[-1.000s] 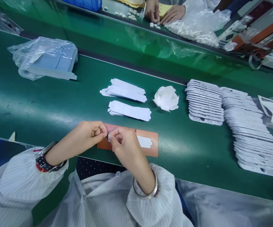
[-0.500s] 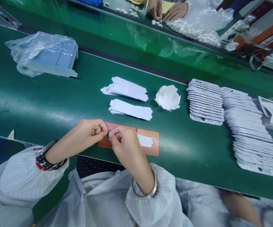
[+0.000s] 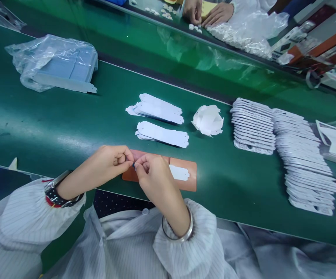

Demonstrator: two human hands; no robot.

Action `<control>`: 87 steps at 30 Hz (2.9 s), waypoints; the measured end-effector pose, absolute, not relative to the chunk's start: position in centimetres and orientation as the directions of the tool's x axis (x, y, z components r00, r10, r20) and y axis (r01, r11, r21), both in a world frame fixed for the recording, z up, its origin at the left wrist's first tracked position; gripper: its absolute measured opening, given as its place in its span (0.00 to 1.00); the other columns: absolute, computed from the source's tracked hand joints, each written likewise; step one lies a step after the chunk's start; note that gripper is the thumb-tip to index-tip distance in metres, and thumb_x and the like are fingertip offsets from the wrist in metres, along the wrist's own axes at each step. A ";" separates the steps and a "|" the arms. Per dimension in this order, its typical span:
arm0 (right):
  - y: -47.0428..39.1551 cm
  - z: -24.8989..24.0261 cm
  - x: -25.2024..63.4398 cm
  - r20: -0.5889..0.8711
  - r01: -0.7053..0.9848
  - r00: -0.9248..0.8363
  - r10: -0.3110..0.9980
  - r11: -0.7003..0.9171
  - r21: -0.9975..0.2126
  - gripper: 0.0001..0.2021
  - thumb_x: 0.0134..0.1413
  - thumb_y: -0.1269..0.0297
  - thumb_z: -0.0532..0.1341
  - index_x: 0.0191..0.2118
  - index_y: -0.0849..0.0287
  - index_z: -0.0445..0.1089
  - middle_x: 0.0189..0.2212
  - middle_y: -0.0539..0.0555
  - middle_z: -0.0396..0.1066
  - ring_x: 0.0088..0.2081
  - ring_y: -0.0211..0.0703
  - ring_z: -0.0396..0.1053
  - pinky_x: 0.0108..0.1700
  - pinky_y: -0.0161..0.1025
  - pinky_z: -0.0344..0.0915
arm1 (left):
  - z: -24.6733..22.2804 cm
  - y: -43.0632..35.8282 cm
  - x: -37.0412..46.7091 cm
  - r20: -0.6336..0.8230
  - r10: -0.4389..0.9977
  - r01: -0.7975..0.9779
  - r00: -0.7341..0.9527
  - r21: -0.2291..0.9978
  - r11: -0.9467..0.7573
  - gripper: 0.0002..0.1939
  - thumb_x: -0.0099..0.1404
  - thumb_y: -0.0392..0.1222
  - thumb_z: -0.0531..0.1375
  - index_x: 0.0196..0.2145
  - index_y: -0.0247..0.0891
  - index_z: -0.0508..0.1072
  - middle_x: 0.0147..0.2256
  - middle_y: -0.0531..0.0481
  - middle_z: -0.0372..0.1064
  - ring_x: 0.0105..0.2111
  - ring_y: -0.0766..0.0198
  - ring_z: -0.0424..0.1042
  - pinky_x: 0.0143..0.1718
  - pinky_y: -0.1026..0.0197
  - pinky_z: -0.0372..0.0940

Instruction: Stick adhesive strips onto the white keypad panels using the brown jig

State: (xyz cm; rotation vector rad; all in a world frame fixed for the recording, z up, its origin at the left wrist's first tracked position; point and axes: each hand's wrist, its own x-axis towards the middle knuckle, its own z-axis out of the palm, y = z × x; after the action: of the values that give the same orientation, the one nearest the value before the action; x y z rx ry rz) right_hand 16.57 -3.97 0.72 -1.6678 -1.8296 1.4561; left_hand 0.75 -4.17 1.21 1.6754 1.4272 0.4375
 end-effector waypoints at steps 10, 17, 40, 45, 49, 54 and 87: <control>-4.8 1.0 15.7 -0.359 0.691 -0.221 0.907 -0.114 -0.714 0.08 0.54 0.68 0.53 0.27 0.58 0.65 0.18 0.50 0.64 0.20 0.38 0.59 0.23 0.35 0.53 | 0.8 -4.0 0.7 -0.250 0.921 0.584 0.299 0.811 0.030 0.06 0.57 0.31 0.54 0.26 0.37 0.68 0.14 0.62 0.53 0.15 0.72 0.55 0.20 0.68 0.48; -4.4 0.8 16.5 -0.383 0.611 -0.280 0.880 -0.145 -0.779 0.07 0.53 0.67 0.53 0.28 0.59 0.65 0.18 0.49 0.63 0.22 0.38 0.61 0.24 0.34 0.55 | 1.0 -3.6 0.6 -0.283 0.906 0.590 0.316 0.806 0.047 0.07 0.57 0.32 0.53 0.23 0.38 0.66 0.13 0.61 0.59 0.15 0.71 0.58 0.21 0.67 0.49; -4.8 1.0 15.6 -0.381 0.697 -0.197 0.903 -0.144 -0.702 0.07 0.52 0.69 0.53 0.26 0.59 0.65 0.15 0.48 0.64 0.19 0.36 0.59 0.22 0.33 0.51 | 0.2 -3.3 0.3 -0.276 0.900 0.551 0.337 0.833 0.049 0.06 0.56 0.34 0.53 0.24 0.38 0.67 0.17 0.58 0.65 0.18 0.71 0.62 0.19 0.70 0.52; -5.6 1.1 15.0 -0.350 0.767 -0.135 0.927 -0.126 -0.629 0.07 0.54 0.68 0.52 0.27 0.59 0.65 0.17 0.49 0.66 0.19 0.37 0.59 0.22 0.34 0.50 | 0.1 -3.3 0.3 -0.287 0.899 0.558 0.330 0.828 0.060 0.06 0.55 0.35 0.53 0.25 0.38 0.69 0.20 0.56 0.69 0.20 0.69 0.66 0.20 0.69 0.54; -6.2 1.1 14.4 -0.282 0.821 -0.079 0.956 -0.098 -0.562 0.07 0.54 0.68 0.52 0.28 0.58 0.64 0.19 0.50 0.68 0.20 0.38 0.60 0.24 0.34 0.50 | 0.3 -3.1 0.3 -0.287 0.898 0.568 0.334 0.822 0.052 0.05 0.54 0.33 0.54 0.24 0.38 0.69 0.20 0.57 0.69 0.19 0.70 0.66 0.20 0.69 0.54; -6.8 1.1 13.9 -0.281 0.869 -0.052 0.958 -0.095 -0.485 0.08 0.56 0.67 0.51 0.30 0.58 0.65 0.19 0.51 0.68 0.20 0.40 0.60 0.24 0.35 0.49 | 0.5 -3.1 0.3 -0.293 0.896 0.564 0.334 0.823 0.059 0.05 0.55 0.33 0.55 0.23 0.38 0.69 0.18 0.58 0.68 0.18 0.70 0.65 0.20 0.69 0.55; -5.7 1.3 17.3 -0.292 0.785 -0.119 0.949 -0.090 -0.613 0.08 0.53 0.63 0.51 0.26 0.57 0.61 0.14 0.46 0.60 0.16 0.35 0.54 0.20 0.32 0.47 | 0.4 -3.0 0.3 -0.312 0.897 0.560 0.315 0.824 0.090 0.04 0.53 0.34 0.56 0.23 0.38 0.69 0.19 0.56 0.68 0.20 0.68 0.66 0.21 0.67 0.54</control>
State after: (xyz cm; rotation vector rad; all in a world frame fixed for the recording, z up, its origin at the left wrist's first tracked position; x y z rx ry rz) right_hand 17.33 -5.70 1.35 -1.9094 -1.9413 1.0075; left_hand 0.30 -2.99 0.43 1.5880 1.3615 0.4254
